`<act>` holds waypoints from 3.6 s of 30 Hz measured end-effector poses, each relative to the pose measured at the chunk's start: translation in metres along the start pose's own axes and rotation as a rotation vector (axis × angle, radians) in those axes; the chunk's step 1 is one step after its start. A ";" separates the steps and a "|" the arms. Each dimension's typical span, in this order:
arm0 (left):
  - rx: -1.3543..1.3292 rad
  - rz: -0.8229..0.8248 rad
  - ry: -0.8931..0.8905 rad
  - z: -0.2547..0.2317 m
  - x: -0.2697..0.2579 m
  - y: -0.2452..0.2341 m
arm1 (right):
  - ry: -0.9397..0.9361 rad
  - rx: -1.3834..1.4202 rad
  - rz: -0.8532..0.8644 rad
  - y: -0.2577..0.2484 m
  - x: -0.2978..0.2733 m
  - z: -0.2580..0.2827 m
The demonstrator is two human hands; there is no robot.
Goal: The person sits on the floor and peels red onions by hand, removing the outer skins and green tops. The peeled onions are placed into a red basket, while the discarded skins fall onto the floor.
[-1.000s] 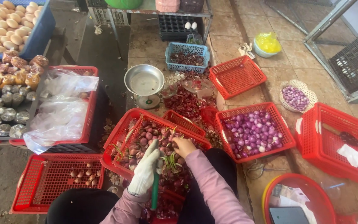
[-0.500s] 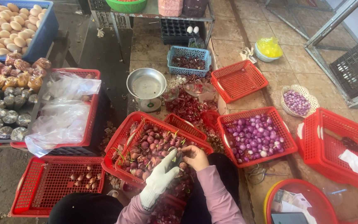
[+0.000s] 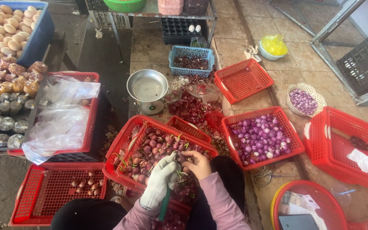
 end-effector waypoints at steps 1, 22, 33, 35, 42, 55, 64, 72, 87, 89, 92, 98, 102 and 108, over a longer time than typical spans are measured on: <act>0.000 0.002 -0.001 -0.002 -0.002 0.002 | -0.001 -0.001 -0.002 0.000 -0.002 0.006; 0.631 0.027 -0.041 -0.052 -0.039 0.041 | 0.416 0.982 -0.027 0.020 -0.015 -0.035; 0.450 -0.167 0.100 -0.023 -0.022 0.021 | 0.279 1.007 0.042 0.025 -0.020 -0.010; 0.295 -0.212 0.063 -0.026 -0.022 0.018 | 0.311 0.974 0.052 0.024 -0.025 0.004; -0.251 0.382 -0.061 -0.027 -0.026 0.023 | 0.355 0.918 0.017 0.022 -0.021 0.005; 0.337 -0.089 0.099 -0.018 -0.019 0.018 | 0.236 0.654 -0.049 0.026 -0.020 -0.031; 0.166 0.256 -0.028 -0.032 -0.029 0.027 | 0.296 0.802 0.044 0.025 -0.017 -0.007; 0.405 -0.101 -0.009 -0.037 -0.036 0.032 | 0.214 0.915 0.050 0.026 -0.020 0.000; 0.193 -0.069 0.025 -0.025 -0.030 0.021 | 0.214 0.942 0.026 0.020 -0.022 0.001; 0.335 0.026 0.006 -0.033 -0.039 0.032 | 0.248 0.931 0.037 0.019 -0.022 0.005; 0.619 0.134 -0.018 -0.032 -0.038 0.036 | 0.277 0.898 0.038 0.019 -0.020 -0.005; 0.926 0.023 0.086 -0.031 -0.036 0.040 | 0.262 0.815 -0.055 0.014 -0.018 -0.018; 0.493 -0.183 -0.016 -0.033 -0.046 0.050 | 0.150 0.987 0.000 0.025 -0.016 -0.011; 0.318 0.209 0.048 -0.043 -0.048 0.047 | 0.236 0.831 0.024 0.017 -0.017 -0.007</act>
Point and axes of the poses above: each hand's wrist, its own x-axis towards the middle knuckle, its own y-axis out of the palm, z = x × y, the point moved 5 cm from there along x, towards the middle knuckle, and after that the axes turned 1 degree about -y, right-handed, at the moved point
